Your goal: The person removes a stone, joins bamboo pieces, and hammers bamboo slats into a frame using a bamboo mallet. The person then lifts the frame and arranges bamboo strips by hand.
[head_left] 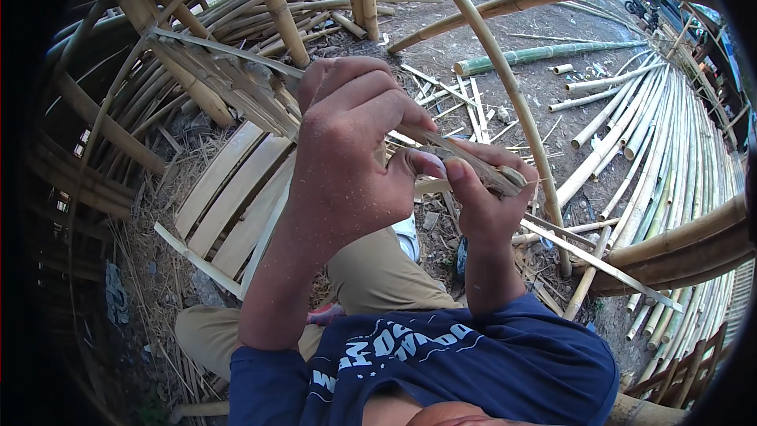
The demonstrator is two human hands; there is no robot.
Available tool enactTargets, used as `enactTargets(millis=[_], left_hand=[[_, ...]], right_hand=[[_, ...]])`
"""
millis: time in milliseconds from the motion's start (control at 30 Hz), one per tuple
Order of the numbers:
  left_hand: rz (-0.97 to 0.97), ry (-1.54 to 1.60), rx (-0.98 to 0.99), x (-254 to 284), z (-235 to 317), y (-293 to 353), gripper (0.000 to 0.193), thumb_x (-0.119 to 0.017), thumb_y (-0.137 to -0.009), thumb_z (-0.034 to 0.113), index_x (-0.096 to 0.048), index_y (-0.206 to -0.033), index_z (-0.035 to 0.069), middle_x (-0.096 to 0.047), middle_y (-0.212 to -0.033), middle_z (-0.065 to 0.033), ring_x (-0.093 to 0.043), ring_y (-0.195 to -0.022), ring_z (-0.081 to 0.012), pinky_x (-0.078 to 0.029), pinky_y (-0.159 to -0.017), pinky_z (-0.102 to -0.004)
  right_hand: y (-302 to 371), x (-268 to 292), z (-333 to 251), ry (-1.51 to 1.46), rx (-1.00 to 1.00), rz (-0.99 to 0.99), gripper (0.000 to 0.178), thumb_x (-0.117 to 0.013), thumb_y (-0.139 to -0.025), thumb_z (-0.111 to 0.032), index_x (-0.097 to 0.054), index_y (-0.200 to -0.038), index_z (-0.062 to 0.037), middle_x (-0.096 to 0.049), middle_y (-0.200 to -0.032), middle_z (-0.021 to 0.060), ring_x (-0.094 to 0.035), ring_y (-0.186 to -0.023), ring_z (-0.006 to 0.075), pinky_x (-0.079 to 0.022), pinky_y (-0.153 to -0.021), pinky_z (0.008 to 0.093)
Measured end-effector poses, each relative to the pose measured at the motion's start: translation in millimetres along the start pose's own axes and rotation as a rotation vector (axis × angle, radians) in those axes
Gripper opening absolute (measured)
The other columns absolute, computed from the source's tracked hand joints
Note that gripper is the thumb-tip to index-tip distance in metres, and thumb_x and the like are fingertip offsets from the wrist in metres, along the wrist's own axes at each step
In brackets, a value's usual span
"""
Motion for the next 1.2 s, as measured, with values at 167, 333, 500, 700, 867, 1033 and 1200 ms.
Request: enactTargets(millis=[167,333,500,700,867,1033,1200], left_hand=[[-0.025,-0.003,-0.005,-0.5,0.7,-1.3,0.028,-0.082,-0.055,0.007,-0.074,-0.081,0.011,-0.063,-0.079,-0.0034,-0.062,-0.096,-0.0255,-0.041,-0.09,-0.0415],[-0.048,-0.031,0.014,-1.7,2.4,-0.1,0.029,-0.084,-0.054,0.01,-0.075,-0.082,0.013,-0.063,-0.079,-0.0015,-0.062,-0.095,-0.0225,-0.036,-0.089,-0.0376],[-0.07,-0.029,-0.002,-4.5,-0.5,1.1,0.029,-0.084,-0.054,0.011,-0.075,-0.082,0.013,-0.064,-0.079,-0.0001,-0.062,-0.095,-0.0205,-0.035,-0.089,-0.0369],[-0.1,-0.007,0.002,-9.0,1.1,-3.4,0.029,-0.083,-0.053,0.012,-0.076,-0.081,0.013,-0.064,-0.079,-0.0004,-0.062,-0.095,-0.0204,-0.035,-0.09,-0.0366],[-0.089,-0.011,0.002,-11.1,1.9,-3.2,0.029,-0.083,-0.053,0.011,-0.075,-0.081,0.013,-0.063,-0.078,-0.0006,-0.062,-0.095,-0.0208,-0.035,-0.091,-0.0366],[-0.071,0.002,-0.013,-11.8,0.3,-2.5,0.028,-0.082,-0.053,0.011,-0.075,-0.08,0.013,-0.062,-0.077,-0.0013,-0.062,-0.095,-0.0216,-0.036,-0.09,-0.0368],[-0.055,0.005,-0.025,-9.9,0.4,-1.5,0.026,-0.082,-0.053,0.011,-0.074,-0.078,0.012,-0.061,-0.076,-0.0027,-0.062,-0.092,-0.0232,-0.039,-0.086,-0.0365]], right_hand=[[-5.1,7.6,1.8,0.03,-0.032,-0.048,0.034,-0.088,-0.078,-0.009,-0.074,-0.104,0.0083,-0.076,-0.093,0.0148,-0.072,-0.082,0.0132,-0.057,-0.072,0.0243],[-10.8,15.5,4.6,0.002,0.014,-0.132,0.042,-0.091,-0.075,-0.014,-0.074,-0.107,0.0072,-0.077,-0.094,0.0141,-0.073,-0.084,0.0141,-0.058,-0.075,0.0266],[-11.4,17.5,6.1,0.18,0.041,-0.218,0.042,-0.094,-0.071,-0.013,-0.076,-0.105,0.0032,-0.078,-0.094,0.014,-0.074,-0.083,0.0147,-0.059,-0.073,0.027],[-7.6,22.0,10.7,0.178,0.118,-0.155,0.035,-0.09,-0.075,-0.008,-0.077,-0.106,0.0013,-0.078,-0.092,0.0138,-0.075,-0.08,0.0147,-0.059,-0.071,0.0266],[-8.0,20.1,8.0,0.179,0.157,-0.155,0.029,-0.088,-0.077,-0.005,-0.077,-0.103,0.0021,-0.077,-0.092,0.0145,-0.074,-0.08,0.0146,-0.059,-0.07,0.0259],[-3.8,15.9,4.8,0.203,0.203,-0.122,0.029,-0.087,-0.078,-0.003,-0.076,-0.104,0.0038,-0.077,-0.092,0.0148,-0.074,-0.08,0.0142,-0.058,-0.069,0.0254],[0.5,12.9,4.5,0.156,0.193,-0.099,0.029,-0.086,-0.078,-0.001,-0.075,-0.105,0.0048,-0.077,-0.093,0.0157,-0.074,-0.081,0.0141,-0.058,-0.07,0.0254]])
Point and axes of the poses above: each hand's wrist, its own y-axis away from the middle knuckle, its own x-axis out of the back of the hand, z = x × y, the point moved 4 cm from there along -y, towards the middle knuckle
